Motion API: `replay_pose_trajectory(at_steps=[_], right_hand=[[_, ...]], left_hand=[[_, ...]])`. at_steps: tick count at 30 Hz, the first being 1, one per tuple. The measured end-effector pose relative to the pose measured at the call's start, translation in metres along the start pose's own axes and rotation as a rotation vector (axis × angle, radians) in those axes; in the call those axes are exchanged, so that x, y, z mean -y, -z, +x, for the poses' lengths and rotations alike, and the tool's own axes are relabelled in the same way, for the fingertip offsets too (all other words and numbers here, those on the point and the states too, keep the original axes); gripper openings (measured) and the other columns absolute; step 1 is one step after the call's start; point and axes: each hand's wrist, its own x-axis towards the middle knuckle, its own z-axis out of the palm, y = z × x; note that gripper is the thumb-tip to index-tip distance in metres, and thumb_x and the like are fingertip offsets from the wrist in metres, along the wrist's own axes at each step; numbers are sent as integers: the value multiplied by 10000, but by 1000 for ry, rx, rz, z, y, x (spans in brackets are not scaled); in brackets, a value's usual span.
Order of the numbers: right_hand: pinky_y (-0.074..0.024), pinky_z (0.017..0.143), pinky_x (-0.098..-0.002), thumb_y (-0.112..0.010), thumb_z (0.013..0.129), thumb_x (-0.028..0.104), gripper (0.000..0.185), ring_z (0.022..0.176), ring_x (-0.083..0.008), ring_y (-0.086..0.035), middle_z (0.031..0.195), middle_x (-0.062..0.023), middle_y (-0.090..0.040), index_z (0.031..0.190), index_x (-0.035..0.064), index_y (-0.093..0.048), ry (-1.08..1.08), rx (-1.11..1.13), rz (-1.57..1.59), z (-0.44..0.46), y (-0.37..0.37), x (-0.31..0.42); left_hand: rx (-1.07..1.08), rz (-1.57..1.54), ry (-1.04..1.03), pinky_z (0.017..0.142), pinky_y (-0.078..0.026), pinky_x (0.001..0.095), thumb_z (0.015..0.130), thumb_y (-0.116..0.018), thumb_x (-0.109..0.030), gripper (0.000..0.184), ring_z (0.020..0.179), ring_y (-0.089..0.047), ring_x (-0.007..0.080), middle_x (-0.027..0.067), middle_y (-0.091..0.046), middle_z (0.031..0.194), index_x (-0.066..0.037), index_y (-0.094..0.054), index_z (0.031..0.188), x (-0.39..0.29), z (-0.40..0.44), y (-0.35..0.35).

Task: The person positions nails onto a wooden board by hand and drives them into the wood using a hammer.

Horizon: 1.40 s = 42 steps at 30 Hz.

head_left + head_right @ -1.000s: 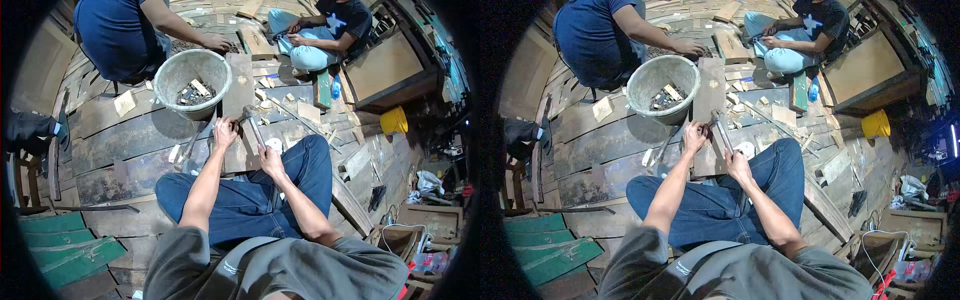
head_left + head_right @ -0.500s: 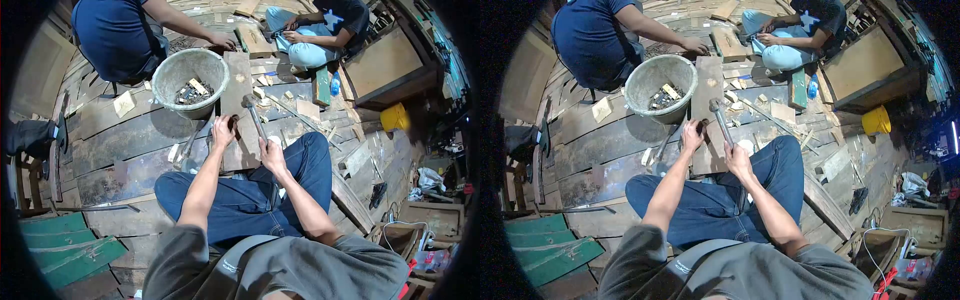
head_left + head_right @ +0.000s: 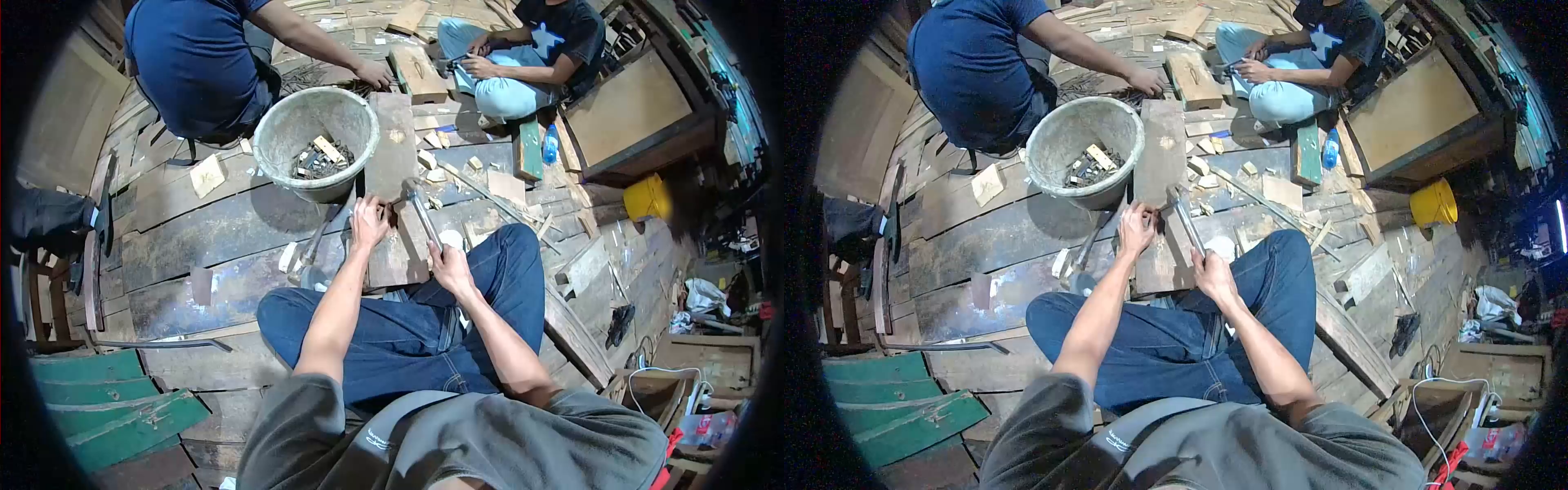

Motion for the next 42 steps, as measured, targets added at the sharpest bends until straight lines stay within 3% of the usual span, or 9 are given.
replay_pose_trajectory(at_steps=[6,8,11,19,20,27,30,37,42], right_hand=[[-488,706,-492,-483,988,347,457,837,-462,-649,814,-332,-628,964,-74,-659,26,48,32,1,-11,-24],[-465,623,-455,-498,1006,373,416,638,-303,-612,697,-235,-609,1094,-9,-637,183,-29,176,4,-16,-31],[-483,773,-507,-501,991,326,450,917,-509,-618,932,-353,-631,1011,-108,-618,26,75,184,8,-18,-40],[-485,444,-460,-457,999,467,579,477,-372,-629,632,-274,-602,903,-82,-613,364,-147,94,38,-63,-96],[-477,723,-535,-519,982,347,451,829,-504,-632,814,-338,-625,907,-92,-589,-6,113,211,34,-51,-82],[-419,312,-417,-436,1001,518,660,366,-304,-538,533,-186,-521,776,-97,-521,224,63,325,39,-58,-93],[-471,639,-507,-515,991,372,503,692,-437,-646,658,-274,-608,801,-89,-579,-31,246,333,8,-1,-44],[-474,635,-494,-508,991,380,497,665,-414,-639,659,-250,-615,857,-90,-593,93,143,344,38,-47,-82],[-382,332,-389,-486,1014,414,497,379,-238,-496,554,-129,-520,815,-41,-494,42,222,373,19,-18,-57]], left_hand=[[103,248,-209,880,-477,506,859,-614,-209,182,954,-592,380,192,-637,963,-47,-643,938,10,-1,-3],[220,243,215,825,-503,518,864,-602,-238,224,986,-606,375,200,-637,969,-48,-636,977,-8,3,2],[-37,217,68,816,-503,509,885,-589,-227,238,951,-604,405,217,-622,1027,-15,-608,992,0,-9,-13],[168,126,-15,782,-489,504,875,-581,-156,262,957,-591,430,247,-583,965,6,-520,1071,-22,14,28],[126,94,-16,759,-482,493,854,-592,-132,235,917,-594,430,231,-577,946,10,-524,1028,-31,13,38],[43,-94,327,779,-517,354,868,-695,-199,201,882,-666,216,94,-692,922,-43,-639,981,-45,-36,99],[29,-147,516,802,-515,349,848,-714,-204,212,889,-656,187,91,-694,934,-43,-663,976,-47,-56,113],[-58,-172,559,829,-512,333,839,-728,-213,252,902,-654,174,82,-702,947,-36,-679,1011,-42,-65,97],[22,-169,551,812,-525,333,834,-737,-278,274,907,-682,174,47,-714,967,-104,-687,1040,-69,-61,108]])
